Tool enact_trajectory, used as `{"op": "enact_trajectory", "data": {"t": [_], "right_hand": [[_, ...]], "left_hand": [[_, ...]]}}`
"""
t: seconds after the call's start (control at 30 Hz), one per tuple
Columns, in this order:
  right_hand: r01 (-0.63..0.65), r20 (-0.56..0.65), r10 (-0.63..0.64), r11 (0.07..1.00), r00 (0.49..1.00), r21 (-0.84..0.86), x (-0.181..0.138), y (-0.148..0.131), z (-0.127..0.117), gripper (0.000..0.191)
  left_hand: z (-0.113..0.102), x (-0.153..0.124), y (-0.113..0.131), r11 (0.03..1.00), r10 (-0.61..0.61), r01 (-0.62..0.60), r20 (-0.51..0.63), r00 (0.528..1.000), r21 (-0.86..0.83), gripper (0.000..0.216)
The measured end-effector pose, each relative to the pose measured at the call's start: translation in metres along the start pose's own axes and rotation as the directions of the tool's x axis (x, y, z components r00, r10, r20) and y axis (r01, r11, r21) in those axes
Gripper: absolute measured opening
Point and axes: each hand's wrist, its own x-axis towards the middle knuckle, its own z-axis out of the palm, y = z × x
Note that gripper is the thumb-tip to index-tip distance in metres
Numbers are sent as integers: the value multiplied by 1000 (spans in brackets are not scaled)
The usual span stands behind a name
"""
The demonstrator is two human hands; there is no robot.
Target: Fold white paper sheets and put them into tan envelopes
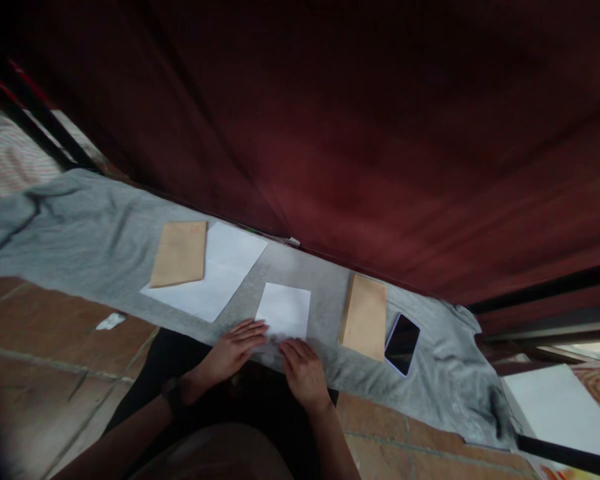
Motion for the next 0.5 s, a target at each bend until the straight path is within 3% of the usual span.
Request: {"op": "enact_trajectory", "data": {"t": [0.27,0.4,0.5], "right_hand": [[-160,-91,176,974,980,159,-12,28,-5,25],[-292,-171,309,949,936,118,0,23,3,36],[-434,-150,445,895,883,100,15,20,5,39]], "left_hand": [[-2,-6,-7,986,-69,53,-98,993,-155,25],[0,9,-7,952,-246,200,-193,950,-230,28],[1,25,-8,915,-372,317,-223,901,-248,26]]}}
